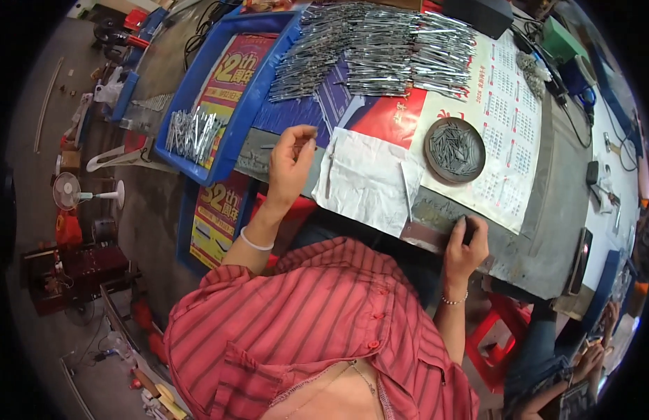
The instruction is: Assembling small metal components at a workbench in a manual assembly line.
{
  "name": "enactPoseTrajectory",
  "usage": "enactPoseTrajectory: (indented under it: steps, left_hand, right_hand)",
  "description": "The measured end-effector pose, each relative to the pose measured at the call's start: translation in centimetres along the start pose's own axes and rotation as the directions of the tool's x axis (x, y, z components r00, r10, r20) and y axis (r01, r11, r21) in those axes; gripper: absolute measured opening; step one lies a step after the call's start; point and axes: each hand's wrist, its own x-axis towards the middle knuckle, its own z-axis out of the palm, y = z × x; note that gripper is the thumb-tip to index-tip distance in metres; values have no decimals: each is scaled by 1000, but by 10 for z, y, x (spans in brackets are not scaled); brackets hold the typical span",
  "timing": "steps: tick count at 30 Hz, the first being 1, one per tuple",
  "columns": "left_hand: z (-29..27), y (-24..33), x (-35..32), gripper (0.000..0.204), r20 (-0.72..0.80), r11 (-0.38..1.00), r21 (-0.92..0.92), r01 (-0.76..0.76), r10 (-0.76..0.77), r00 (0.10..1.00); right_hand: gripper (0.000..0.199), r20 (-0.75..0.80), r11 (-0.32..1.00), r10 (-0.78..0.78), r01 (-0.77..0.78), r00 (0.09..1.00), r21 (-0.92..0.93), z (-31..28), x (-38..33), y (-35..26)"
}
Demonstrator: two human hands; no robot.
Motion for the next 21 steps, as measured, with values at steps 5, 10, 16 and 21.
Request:
enactPoseTrajectory:
  steps: [5,10,16,21]
  left_hand:
    - [-10,-3,11,20,21,996,78,-48,46,999]
    - [-29,-15,4,17,38,969,198,-144,140,989]
    - [-50,-41,-10,15,101,875,403,-268,248,963]
    - [-49,-47,-10,17,185,810,457,-367,317,930]
  right_hand:
    - [10,-41,998,55,-55,998,-12,-2,-1,-5]
    - [8,-99,994,-38,27,994,-106,-8,0,-4]
    - [9,-93,997,-33,25,995,-76,-9,-3,-6]
    - [9,-106,997,-66,60,992,-57,-9,-5,-8]
